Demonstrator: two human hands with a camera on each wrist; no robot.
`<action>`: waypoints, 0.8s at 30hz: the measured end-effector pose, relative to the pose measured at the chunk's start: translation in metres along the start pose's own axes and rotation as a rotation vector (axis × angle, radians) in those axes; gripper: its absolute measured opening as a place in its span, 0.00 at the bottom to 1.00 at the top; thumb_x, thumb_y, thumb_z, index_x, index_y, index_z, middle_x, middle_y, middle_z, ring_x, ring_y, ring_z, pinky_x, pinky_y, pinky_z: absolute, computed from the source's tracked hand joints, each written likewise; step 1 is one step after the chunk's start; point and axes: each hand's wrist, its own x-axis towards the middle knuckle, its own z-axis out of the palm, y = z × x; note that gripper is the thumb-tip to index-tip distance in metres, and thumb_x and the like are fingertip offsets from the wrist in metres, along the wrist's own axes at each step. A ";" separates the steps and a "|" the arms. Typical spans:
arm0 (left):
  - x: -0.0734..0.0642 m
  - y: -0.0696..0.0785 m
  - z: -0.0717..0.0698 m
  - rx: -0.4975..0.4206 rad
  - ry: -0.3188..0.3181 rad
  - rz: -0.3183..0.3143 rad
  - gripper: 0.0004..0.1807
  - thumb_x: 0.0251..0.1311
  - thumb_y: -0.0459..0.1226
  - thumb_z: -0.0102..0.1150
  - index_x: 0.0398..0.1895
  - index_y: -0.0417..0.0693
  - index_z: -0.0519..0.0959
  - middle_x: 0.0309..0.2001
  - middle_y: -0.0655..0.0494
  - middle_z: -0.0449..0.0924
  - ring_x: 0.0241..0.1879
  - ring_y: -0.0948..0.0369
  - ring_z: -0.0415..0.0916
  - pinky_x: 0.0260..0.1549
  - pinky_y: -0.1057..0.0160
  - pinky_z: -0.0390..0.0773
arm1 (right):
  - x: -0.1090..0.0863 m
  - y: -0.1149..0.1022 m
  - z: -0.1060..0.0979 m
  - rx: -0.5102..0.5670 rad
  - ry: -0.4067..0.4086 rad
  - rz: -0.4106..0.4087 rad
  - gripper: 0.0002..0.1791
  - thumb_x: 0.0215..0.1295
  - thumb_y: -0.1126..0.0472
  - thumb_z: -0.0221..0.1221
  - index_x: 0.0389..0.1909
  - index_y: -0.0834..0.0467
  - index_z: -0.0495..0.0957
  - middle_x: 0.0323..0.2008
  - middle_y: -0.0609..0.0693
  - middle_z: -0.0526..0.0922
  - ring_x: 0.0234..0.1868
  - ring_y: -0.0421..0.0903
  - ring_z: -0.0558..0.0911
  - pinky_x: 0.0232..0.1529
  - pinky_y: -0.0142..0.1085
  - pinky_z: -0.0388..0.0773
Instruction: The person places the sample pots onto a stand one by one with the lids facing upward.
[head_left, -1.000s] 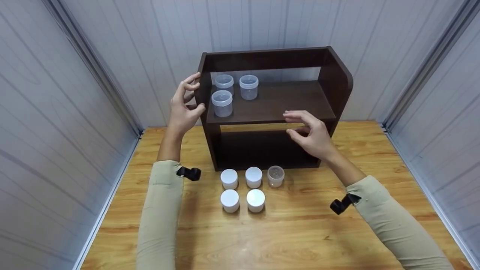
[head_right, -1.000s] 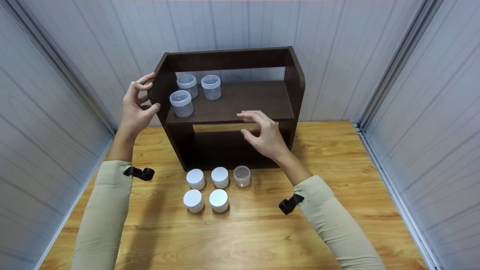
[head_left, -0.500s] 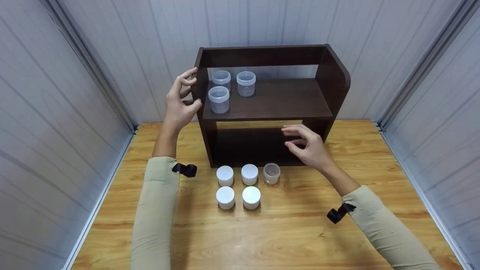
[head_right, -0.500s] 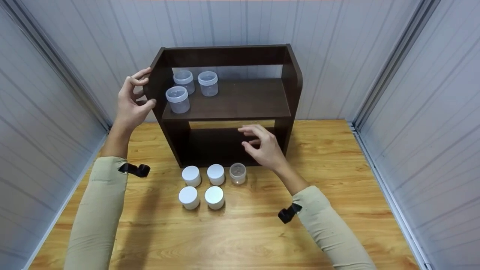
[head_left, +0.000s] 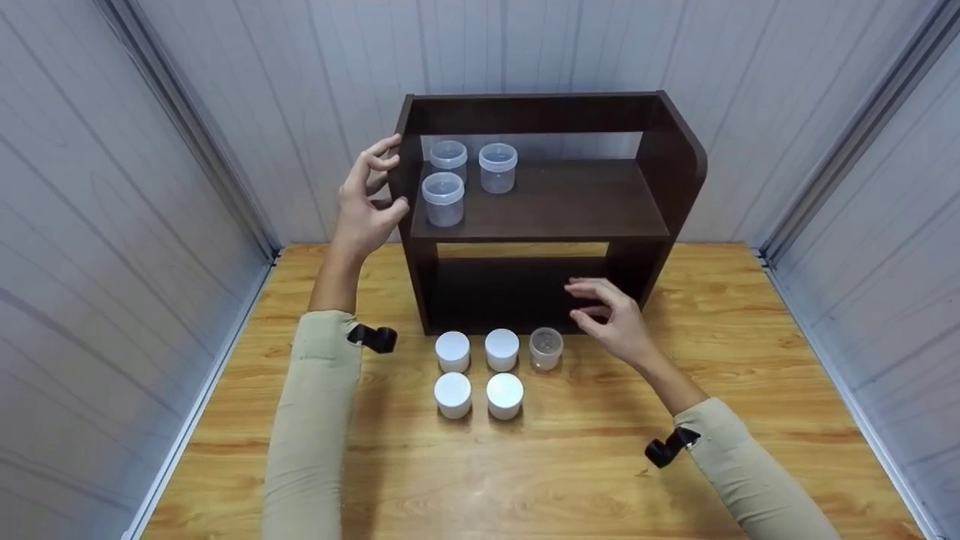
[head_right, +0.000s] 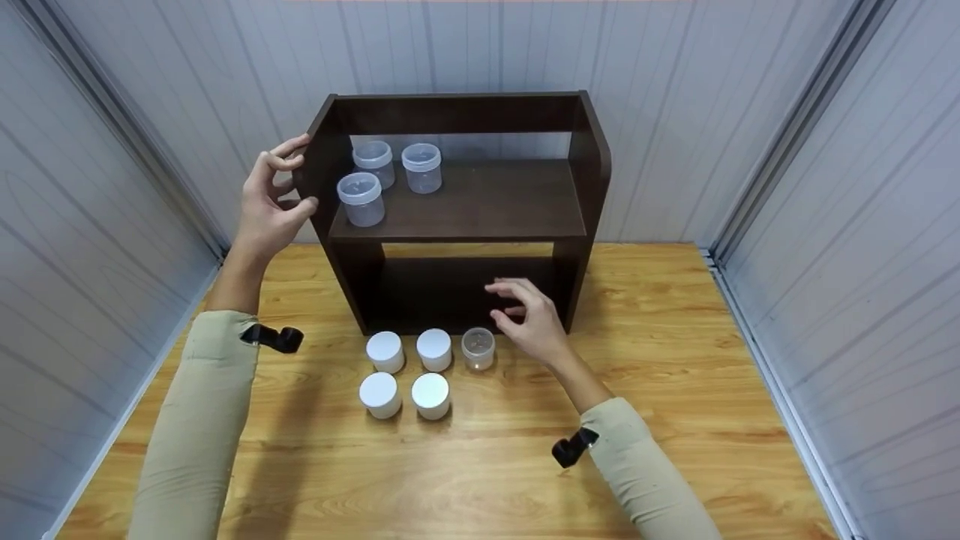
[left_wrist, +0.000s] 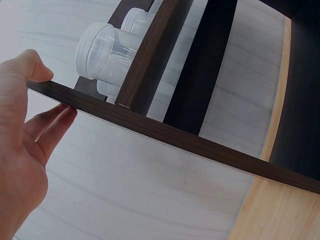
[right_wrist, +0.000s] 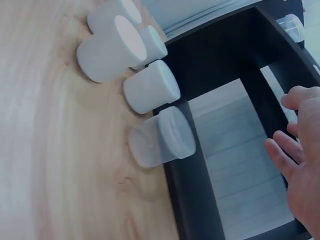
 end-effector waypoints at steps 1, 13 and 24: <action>0.000 0.000 0.000 -0.009 -0.002 0.004 0.15 0.61 0.19 0.57 0.48 0.38 0.73 0.83 0.51 0.74 0.78 0.43 0.79 0.50 0.69 0.89 | -0.002 0.002 0.001 -0.003 0.002 0.012 0.21 0.70 0.77 0.69 0.63 0.73 0.84 0.69 0.67 0.84 0.65 0.28 0.83 0.58 0.27 0.89; 0.000 -0.001 0.000 -0.002 -0.004 0.011 0.15 0.62 0.20 0.58 0.48 0.40 0.73 0.84 0.48 0.74 0.78 0.41 0.78 0.48 0.71 0.89 | -0.020 0.027 0.013 -0.036 0.001 0.115 0.25 0.67 0.74 0.74 0.65 0.64 0.86 0.73 0.65 0.82 0.66 0.26 0.80 0.64 0.40 0.89; 0.001 0.001 0.000 0.002 -0.007 0.006 0.15 0.62 0.19 0.58 0.48 0.38 0.72 0.84 0.50 0.74 0.79 0.42 0.77 0.48 0.71 0.89 | -0.035 0.057 0.024 -0.054 -0.036 0.075 0.29 0.64 0.72 0.77 0.67 0.66 0.84 0.73 0.71 0.81 0.75 0.55 0.80 0.75 0.47 0.83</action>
